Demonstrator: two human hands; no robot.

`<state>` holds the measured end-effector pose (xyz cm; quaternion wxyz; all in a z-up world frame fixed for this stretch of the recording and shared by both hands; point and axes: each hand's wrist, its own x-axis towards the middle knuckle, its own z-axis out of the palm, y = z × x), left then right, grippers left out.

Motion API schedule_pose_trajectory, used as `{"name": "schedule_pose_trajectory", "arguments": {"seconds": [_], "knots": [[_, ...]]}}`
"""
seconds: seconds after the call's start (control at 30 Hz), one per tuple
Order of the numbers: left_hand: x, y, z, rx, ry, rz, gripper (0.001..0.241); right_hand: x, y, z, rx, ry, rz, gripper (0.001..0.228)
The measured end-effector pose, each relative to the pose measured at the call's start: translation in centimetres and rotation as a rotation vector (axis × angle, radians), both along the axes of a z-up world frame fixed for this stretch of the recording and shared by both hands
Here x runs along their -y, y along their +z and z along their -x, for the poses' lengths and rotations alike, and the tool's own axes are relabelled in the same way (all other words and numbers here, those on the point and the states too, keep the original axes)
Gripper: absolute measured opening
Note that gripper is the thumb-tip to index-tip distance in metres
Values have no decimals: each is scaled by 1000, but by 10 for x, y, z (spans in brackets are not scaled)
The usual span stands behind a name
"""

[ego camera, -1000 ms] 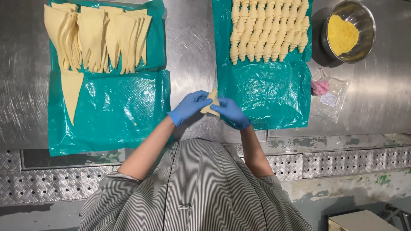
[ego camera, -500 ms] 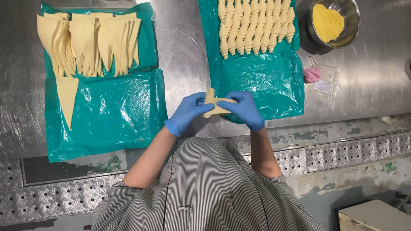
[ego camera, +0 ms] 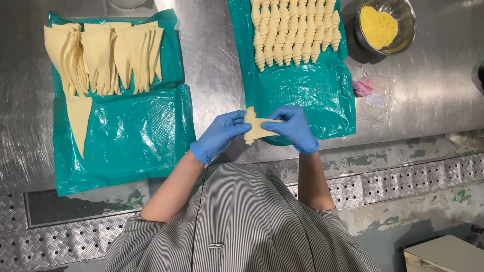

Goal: Rolling triangular pieces of dough into croissant shapes in a bakery kitchen.

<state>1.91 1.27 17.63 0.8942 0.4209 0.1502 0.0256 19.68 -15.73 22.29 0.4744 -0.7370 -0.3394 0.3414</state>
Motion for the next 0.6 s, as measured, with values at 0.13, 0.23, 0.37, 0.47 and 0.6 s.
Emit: {"name": "schedule_pose_trajectory", "arguments": {"seconds": [0.13, 0.23, 0.37, 0.47, 0.6], "knots": [[9, 21, -2, -32, 3, -83, 54, -4, -10, 5, 60, -19, -25, 16], [8, 16, 0, -34, 42, -101, 55, 1, -2, -3, 79, 32, -27, 14], [-1, 16, 7, -59, 27, -6, 60, 13, 1, -13, -44, 90, 103, 19], [4, 16, 3, -74, 8, 52, 60, 12, 1, -12, 0, 117, 115, 21], [13, 14, 0, -60, 45, -7, 56, 4, 16, -6, -35, 61, 188, 19]]}}
